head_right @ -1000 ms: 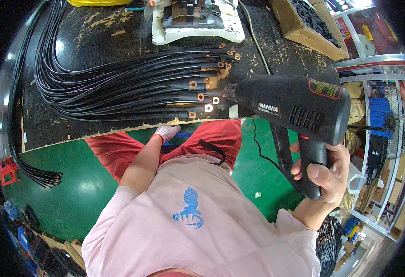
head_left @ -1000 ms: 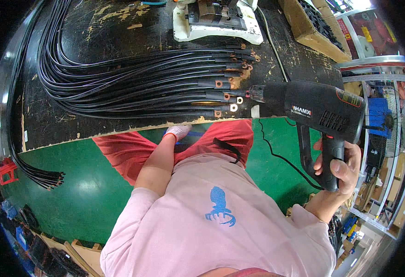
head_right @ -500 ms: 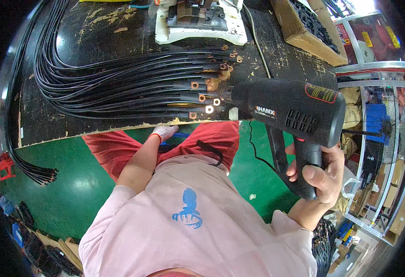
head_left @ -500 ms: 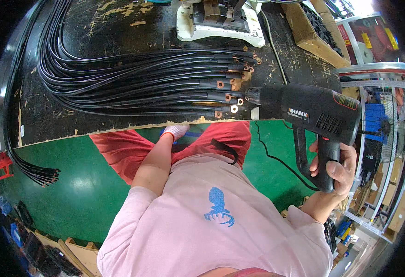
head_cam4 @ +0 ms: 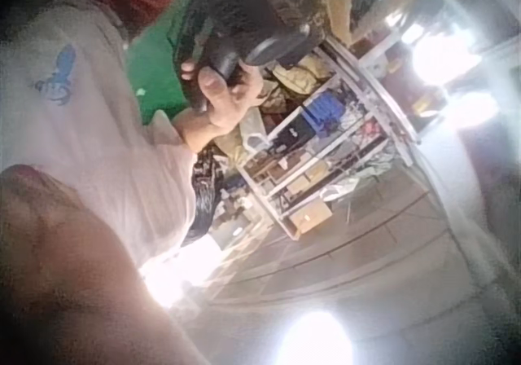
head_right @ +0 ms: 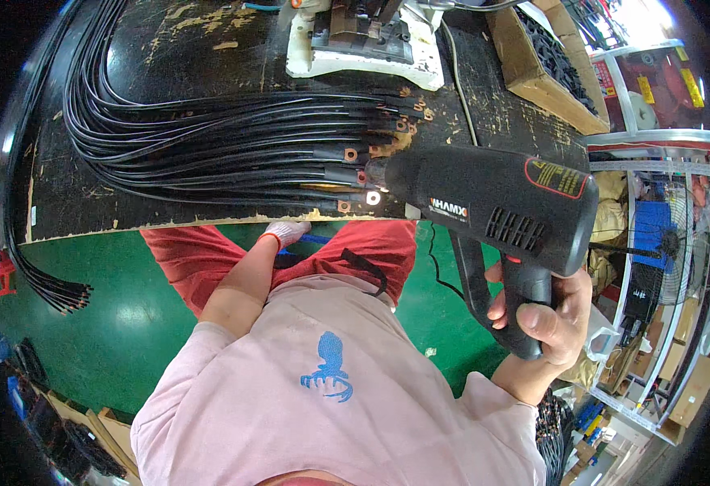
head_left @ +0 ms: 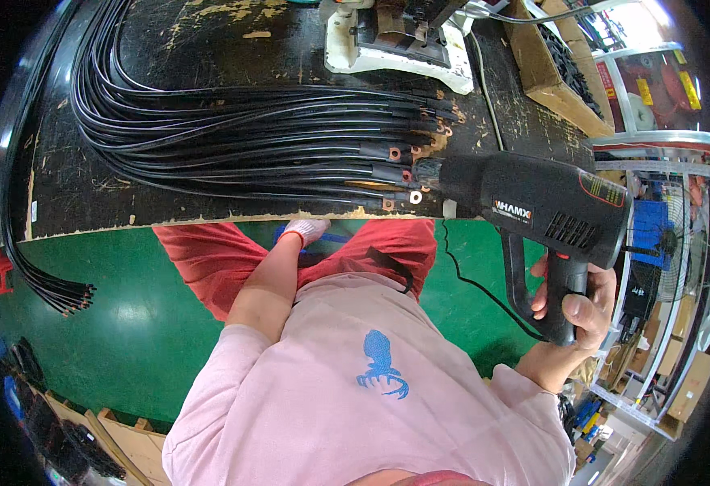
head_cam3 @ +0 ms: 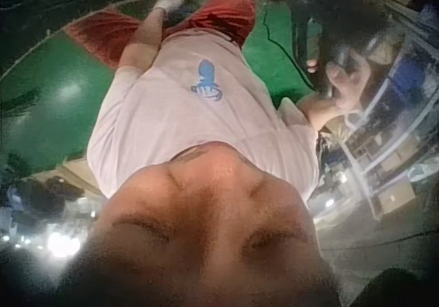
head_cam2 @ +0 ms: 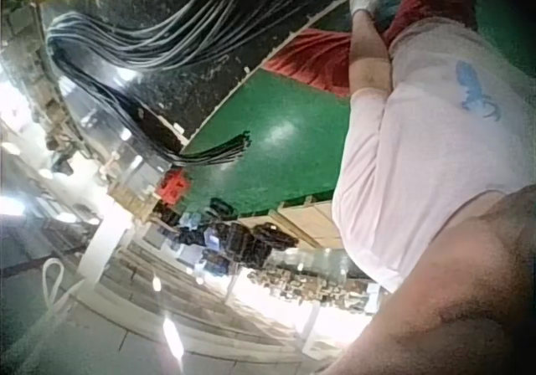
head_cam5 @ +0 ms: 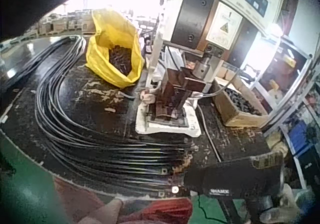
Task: Placing heat shrink tubing onto cable terminals and using a heat gun to shrink the tubing into place.
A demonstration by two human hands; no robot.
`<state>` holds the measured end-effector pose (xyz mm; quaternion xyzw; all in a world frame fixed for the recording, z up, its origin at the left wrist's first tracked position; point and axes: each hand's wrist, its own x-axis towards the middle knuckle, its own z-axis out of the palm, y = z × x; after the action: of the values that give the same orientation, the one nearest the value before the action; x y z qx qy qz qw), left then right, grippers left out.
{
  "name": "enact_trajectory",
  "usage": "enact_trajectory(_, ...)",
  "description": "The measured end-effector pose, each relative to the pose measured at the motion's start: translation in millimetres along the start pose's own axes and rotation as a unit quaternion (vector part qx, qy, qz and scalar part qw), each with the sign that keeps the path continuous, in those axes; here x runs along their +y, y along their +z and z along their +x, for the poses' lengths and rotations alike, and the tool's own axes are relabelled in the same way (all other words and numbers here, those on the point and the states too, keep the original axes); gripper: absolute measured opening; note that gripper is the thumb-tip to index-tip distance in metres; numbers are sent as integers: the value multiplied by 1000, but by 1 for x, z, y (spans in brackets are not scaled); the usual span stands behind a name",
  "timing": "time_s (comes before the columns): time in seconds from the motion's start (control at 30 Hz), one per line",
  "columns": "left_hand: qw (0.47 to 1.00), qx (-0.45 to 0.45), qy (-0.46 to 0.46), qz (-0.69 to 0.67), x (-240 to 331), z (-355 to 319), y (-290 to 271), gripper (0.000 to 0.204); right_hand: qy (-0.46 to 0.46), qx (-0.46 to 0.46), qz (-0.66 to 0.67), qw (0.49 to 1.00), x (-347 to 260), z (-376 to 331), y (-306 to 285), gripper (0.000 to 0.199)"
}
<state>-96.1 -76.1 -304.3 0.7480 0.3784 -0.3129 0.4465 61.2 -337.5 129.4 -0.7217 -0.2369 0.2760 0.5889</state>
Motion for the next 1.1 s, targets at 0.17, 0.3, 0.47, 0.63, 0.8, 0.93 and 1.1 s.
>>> enact_trajectory(0.17, 1000, -18, -3, 5, -7, 11, 5, 69, 6, -9, -2, 1000, -4, 1, 5, 71)
enact_trajectory(0.3, 1000, -14, 24, 11, -14, 36, 20, 69, 7, -4, -18, 1000, -9, -1, 7, 71)
enact_trajectory(0.47, 999, 9, 37, 0, -19, 34, 20, 67, 10, -31, -20, 999, -9, 5, 4, 71)
enact_trajectory(0.63, 999, 10, 31, 3, -21, 29, 18, 67, -9, -43, -7, 999, -6, -2, 7, 68)
enact_trajectory(0.8, 998, 15, 53, 9, -31, 50, 28, 68, -15, -49, -2, 999, -8, -4, 11, 69)
enact_trajectory(0.93, 999, 21, 49, 2, -32, 48, 27, 69, -9, -54, -1, 998, -7, -1, 12, 69)
enact_trajectory(1.1, 999, 12, 37, -17, -19, 34, 20, 70, -11, -41, -2, 999, -9, -5, 17, 70)
